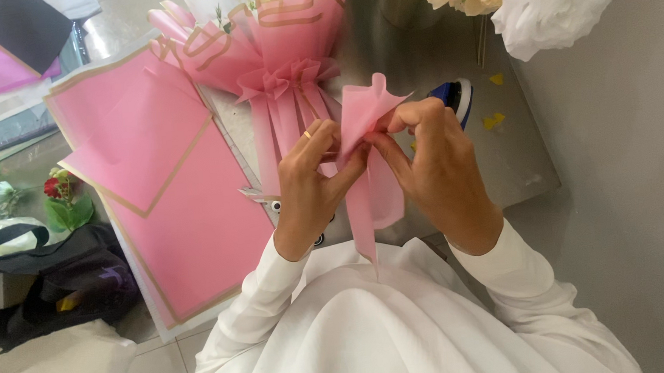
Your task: The person wraps a flower bouquet using pink and white paper, cutting the paper with shears and securing the arrangement with tape.
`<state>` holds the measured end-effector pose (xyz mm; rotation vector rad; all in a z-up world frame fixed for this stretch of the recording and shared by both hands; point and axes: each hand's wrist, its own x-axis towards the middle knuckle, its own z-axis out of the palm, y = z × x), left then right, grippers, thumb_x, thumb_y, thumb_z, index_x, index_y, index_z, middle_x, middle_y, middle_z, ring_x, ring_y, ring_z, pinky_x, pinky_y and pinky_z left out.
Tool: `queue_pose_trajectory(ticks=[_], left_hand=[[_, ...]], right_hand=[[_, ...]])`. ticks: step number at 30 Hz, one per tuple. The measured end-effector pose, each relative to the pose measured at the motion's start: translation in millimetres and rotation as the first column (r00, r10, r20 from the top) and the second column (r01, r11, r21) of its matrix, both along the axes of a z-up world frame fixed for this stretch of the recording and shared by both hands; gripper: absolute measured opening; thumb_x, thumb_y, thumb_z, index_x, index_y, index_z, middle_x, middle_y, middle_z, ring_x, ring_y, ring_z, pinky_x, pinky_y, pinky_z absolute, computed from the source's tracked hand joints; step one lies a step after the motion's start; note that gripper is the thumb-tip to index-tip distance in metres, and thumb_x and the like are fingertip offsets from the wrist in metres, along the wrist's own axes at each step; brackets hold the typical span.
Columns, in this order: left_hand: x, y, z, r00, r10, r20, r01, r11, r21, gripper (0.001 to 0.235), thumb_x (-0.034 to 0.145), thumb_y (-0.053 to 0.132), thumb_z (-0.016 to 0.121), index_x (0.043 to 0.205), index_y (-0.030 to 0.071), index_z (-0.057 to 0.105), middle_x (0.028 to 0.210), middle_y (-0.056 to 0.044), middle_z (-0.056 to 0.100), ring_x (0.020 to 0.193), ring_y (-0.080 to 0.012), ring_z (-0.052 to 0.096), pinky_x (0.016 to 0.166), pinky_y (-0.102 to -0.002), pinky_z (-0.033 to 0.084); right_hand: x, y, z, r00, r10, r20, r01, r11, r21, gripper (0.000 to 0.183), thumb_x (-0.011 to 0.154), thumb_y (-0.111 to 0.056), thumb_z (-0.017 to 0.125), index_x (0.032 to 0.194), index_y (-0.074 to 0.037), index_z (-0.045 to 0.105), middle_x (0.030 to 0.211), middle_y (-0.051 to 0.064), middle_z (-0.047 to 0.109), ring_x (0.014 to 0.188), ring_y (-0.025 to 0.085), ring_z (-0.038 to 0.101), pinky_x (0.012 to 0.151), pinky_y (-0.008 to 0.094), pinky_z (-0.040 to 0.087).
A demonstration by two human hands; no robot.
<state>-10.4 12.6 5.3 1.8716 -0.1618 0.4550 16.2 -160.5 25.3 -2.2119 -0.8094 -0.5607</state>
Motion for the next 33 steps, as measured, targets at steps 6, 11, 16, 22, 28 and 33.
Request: queue_pose_trajectory(ticks=[6, 11, 16, 22, 28, 33], left_hand=[[-10, 8, -11, 1.000, 0.000, -0.012, 0.001, 0.998, 0.061, 0.027, 0.083, 0.023, 0.085, 0.090, 0.010, 0.063, 0.078, -0.008, 0.063, 0.072, -0.0251, 0.073, 0.071, -0.032, 0.064], [-25, 18, -15, 0.998, 0.026, -0.054, -0.023, 0.999, 0.049, 0.018, 0.093, 0.023, 0.077, 0.095, 0.010, 0.064, 0.082, -0.009, 0.066, 0.079, -0.0288, 0.077, 0.071, -0.034, 0.063], [-47, 33, -48, 0.987, 0.060, -0.147, -0.063, 0.998, -0.014, 0.016, 0.096, 0.024, 0.074, 0.097, 0.010, 0.065, 0.084, -0.012, 0.068, 0.082, -0.0343, 0.076, 0.073, -0.041, 0.063], [-54, 65, -100, 0.891, 0.153, -0.428, -0.275, 0.931, -0.239, 0.039, 0.094, 0.029, 0.074, 0.117, -0.002, 0.066, 0.091, -0.025, 0.075, 0.089, -0.0361, 0.076, 0.081, -0.046, 0.062], [-1, 152, -94, 0.862, -0.033, -0.506, -0.291, 0.785, -0.547, 0.030, 0.088, 0.029, 0.083, 0.106, 0.008, 0.073, 0.092, 0.003, 0.072, 0.080, -0.0077, 0.071, 0.074, -0.028, 0.065], [34, 200, -139, 0.831, -0.157, -0.534, -0.176, 0.836, -0.520, 0.012, 0.092, 0.031, 0.075, 0.095, 0.020, 0.070, 0.081, 0.015, 0.066, 0.074, 0.0041, 0.068, 0.071, -0.012, 0.060]], right_hand=[[-7, 8, 11, 0.983, -0.074, -0.167, 0.081, 0.996, 0.034, 0.034, 0.095, -0.009, 0.084, 0.101, -0.006, 0.051, 0.091, 0.008, 0.066, 0.073, 0.024, 0.069, 0.065, 0.031, 0.057], [-11, 18, -1, 0.926, 0.014, -0.378, 0.081, 0.969, 0.234, 0.042, 0.093, -0.011, 0.085, 0.103, -0.006, 0.044, 0.101, 0.010, 0.063, 0.075, 0.020, 0.069, 0.066, 0.027, 0.056], [3, 25, -40, 0.720, 0.256, -0.645, 0.050, 0.908, 0.416, 0.069, 0.082, -0.020, 0.090, 0.127, -0.007, 0.039, 0.125, 0.008, 0.061, 0.102, 0.013, 0.066, 0.084, 0.025, 0.057], [37, 60, -72, 0.481, 0.450, -0.752, -0.250, 0.893, 0.375, 0.011, 0.092, -0.008, 0.078, 0.090, -0.007, 0.067, 0.079, -0.001, 0.060, 0.075, 0.007, 0.057, 0.069, 0.023, 0.053], [95, 143, -96, 0.573, 0.458, -0.680, -0.388, 0.882, 0.267, 0.015, 0.090, -0.017, 0.081, 0.084, -0.012, 0.068, 0.067, 0.000, 0.064, 0.063, 0.008, 0.060, 0.058, 0.023, 0.052], [132, 189, -180, 0.565, 0.304, -0.767, -0.180, 0.953, 0.245, 0.018, 0.088, -0.010, 0.081, 0.105, -0.007, 0.076, 0.084, 0.005, 0.074, 0.069, 0.011, 0.071, 0.060, 0.027, 0.065]])
